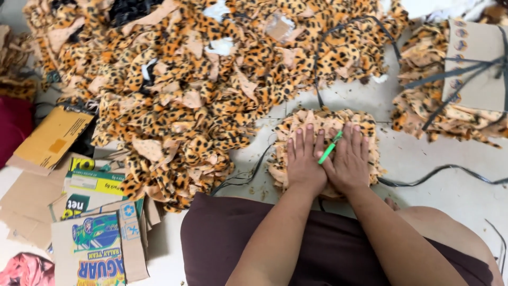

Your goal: The person sits on the floor and uses green-handled scissors to cut a large pile of leopard-print fabric into smaller pieces. The person repeatedly picks up fabric, cuts it, and places the cut pieces into a pile. Cardboard boxes are visible nearby.

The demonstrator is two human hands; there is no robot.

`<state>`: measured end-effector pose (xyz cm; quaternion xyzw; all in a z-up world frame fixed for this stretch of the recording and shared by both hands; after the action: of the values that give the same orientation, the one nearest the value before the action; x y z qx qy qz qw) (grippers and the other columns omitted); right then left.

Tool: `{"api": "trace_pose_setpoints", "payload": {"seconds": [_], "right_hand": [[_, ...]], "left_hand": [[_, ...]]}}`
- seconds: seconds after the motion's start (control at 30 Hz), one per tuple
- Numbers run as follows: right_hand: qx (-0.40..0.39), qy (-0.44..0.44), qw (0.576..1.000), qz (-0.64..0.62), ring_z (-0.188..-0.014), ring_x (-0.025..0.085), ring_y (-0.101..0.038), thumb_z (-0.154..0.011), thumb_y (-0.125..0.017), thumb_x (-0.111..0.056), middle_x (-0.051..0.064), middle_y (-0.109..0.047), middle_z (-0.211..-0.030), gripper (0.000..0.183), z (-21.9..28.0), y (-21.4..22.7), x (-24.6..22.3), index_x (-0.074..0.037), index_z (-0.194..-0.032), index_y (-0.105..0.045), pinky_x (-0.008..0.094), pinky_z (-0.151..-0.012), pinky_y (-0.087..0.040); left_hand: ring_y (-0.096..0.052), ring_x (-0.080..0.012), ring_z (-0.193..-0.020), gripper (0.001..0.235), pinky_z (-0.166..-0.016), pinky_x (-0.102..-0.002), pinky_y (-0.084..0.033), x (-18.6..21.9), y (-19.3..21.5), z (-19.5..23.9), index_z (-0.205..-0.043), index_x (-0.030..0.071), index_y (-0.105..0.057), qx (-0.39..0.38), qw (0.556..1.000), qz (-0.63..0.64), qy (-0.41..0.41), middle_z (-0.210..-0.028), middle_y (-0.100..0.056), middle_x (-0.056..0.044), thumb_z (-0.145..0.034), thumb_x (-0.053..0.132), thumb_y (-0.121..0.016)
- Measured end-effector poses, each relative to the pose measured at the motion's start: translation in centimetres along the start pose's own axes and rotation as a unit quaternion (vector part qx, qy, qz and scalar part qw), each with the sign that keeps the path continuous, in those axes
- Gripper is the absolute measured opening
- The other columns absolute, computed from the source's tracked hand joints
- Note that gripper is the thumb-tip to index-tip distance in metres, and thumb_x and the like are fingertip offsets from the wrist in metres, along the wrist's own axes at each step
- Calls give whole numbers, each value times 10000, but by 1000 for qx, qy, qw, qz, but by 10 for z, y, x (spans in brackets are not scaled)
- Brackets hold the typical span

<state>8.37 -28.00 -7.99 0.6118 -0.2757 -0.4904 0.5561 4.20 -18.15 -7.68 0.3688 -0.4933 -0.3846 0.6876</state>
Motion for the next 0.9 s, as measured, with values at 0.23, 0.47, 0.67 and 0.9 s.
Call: {"api": "trace_pose_setpoints", "payload": {"seconds": [0.23, 0.47, 0.67, 0.9], "right_hand": [[90, 53, 992, -73, -1518, 375, -272, -1006, -490, -570, 164, -411, -1568, 704, 7, 27, 12, -149, -1561, -384, 564, -1282, -34], [111, 106, 965, -215, -1539, 385, -243, -985, -426, -419, 169, -387, -1610, 635, 4, 118, -89, -28, -1485, -434, 568, -1070, -278], [-22, 153, 920, -359, -1402, 409, -467, -1009, -400, -432, 213, -550, -1454, 623, -51, 89, -206, -5, -1461, -445, 600, -1158, -329], [-111, 136, 840, -514, -1296, 399, -580, -1067, -504, -341, 275, -641, -1296, 511, -142, 60, -335, 79, -1352, -564, 510, -1093, -481]], "left_hand": [[196, -354, -1569, 759, -1203, -628, 182, -6, 61, 14, -1642, 255, -103, -164, 984, 70, 18, -1723, 168, -57, -969, 492, -362], [95, -372, -1562, 684, -1235, -538, 17, -122, 192, 12, -1612, 202, -257, 25, 964, 248, 93, -1709, 7, -112, -1009, 524, -219], [33, -396, -1565, 544, -1247, -607, -60, -214, 223, 9, -1585, 126, -265, 256, 693, 671, 62, -1704, -16, -168, -1059, 260, -302], [-276, -326, -1528, 545, -1230, -474, -262, -242, 181, 17, -1617, 182, -288, 456, 338, 787, 241, -1675, -129, -153, -1075, 160, -342]]}}
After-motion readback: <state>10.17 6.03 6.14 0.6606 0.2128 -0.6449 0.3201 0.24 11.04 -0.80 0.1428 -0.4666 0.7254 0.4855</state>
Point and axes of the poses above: each hand's wrist, its own z-axis away from the middle knuckle, its own y-axis out of the back of the hand, x = y × z, the point moved 9 cm from there along -z, towards the middle knuckle
